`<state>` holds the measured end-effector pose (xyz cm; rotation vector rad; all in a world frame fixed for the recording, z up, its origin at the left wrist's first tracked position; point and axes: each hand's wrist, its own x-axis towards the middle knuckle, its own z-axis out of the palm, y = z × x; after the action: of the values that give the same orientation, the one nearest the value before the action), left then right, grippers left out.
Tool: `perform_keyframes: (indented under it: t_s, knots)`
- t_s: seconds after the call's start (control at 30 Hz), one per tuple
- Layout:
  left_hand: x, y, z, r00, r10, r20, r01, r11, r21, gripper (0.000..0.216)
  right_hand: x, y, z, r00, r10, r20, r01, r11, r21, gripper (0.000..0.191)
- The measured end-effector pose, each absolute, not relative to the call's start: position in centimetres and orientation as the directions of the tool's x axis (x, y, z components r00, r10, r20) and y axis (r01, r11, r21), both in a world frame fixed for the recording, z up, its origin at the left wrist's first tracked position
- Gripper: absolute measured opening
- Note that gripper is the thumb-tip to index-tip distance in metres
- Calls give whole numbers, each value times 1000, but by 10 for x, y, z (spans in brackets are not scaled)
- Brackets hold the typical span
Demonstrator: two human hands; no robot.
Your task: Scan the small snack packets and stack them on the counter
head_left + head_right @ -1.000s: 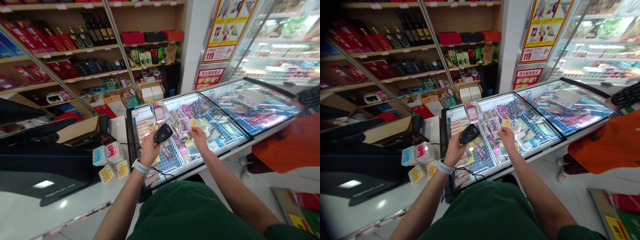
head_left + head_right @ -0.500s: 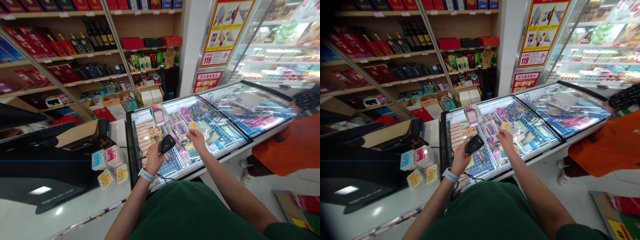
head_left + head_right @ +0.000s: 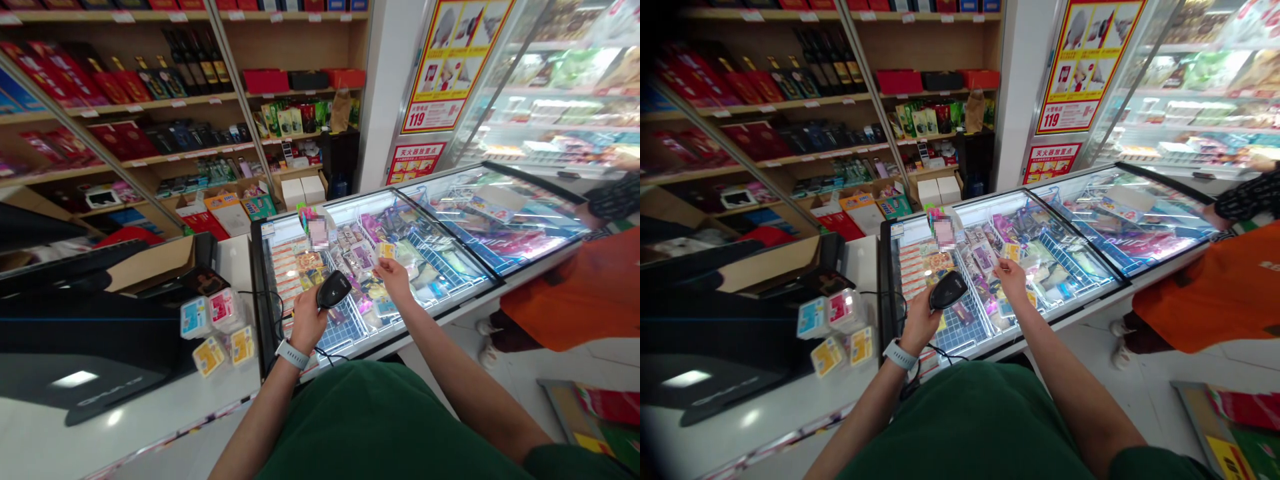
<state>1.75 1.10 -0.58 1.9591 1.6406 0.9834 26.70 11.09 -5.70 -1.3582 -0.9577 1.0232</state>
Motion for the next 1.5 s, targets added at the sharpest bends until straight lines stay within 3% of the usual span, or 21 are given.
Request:
perform_keyframes:
  t_s: [1.5]
  knots:
    - [18,8,-8,38,974,224,677,-190,711,55,266,106,-53,293,954,-59,-16,-57,-998,44]
